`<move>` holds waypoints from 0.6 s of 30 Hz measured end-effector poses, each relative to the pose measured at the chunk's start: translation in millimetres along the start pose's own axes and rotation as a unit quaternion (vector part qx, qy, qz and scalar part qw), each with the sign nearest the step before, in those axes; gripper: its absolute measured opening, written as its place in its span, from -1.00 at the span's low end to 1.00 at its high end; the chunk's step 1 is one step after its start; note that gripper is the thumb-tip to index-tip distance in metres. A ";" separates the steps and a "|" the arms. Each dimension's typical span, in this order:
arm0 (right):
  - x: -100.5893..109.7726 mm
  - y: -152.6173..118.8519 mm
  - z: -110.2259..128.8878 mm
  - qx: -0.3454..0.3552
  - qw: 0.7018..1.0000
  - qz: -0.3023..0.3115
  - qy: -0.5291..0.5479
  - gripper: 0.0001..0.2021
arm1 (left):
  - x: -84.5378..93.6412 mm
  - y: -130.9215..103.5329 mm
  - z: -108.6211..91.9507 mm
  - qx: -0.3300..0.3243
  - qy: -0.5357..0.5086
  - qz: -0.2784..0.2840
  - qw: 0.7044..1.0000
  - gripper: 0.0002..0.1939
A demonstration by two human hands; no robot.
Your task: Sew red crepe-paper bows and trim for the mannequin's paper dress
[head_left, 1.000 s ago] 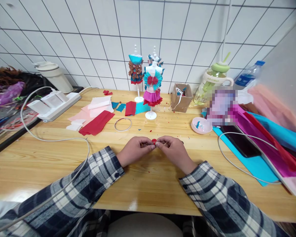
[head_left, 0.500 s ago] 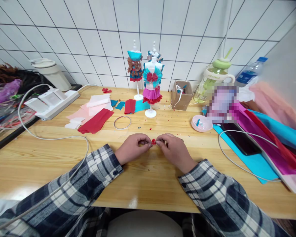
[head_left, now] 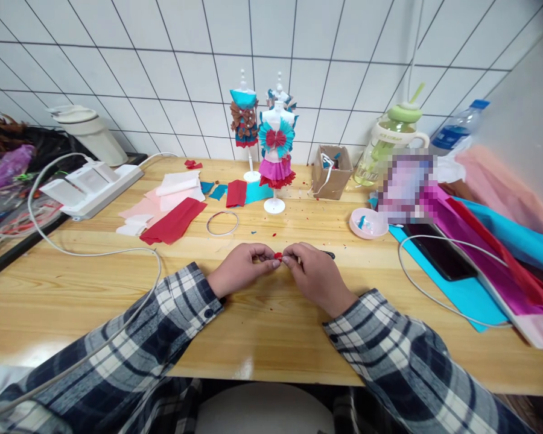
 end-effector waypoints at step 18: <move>6.9 0.4 -2.8 -0.028 0.998 -0.028 0.055 -0.87 | -0.3 0.4 -1.3 -0.013 0.002 0.022 1.000 -0.75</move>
Point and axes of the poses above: each hand's wrist, its own y-axis towards the middle knuckle, its own x-axis out of the back of the hand, z = x × y, the point moved 6 cm from there along y, towards the middle knuckle, and after that the axes turned 7 degrees about x, right-handed, at the moved point
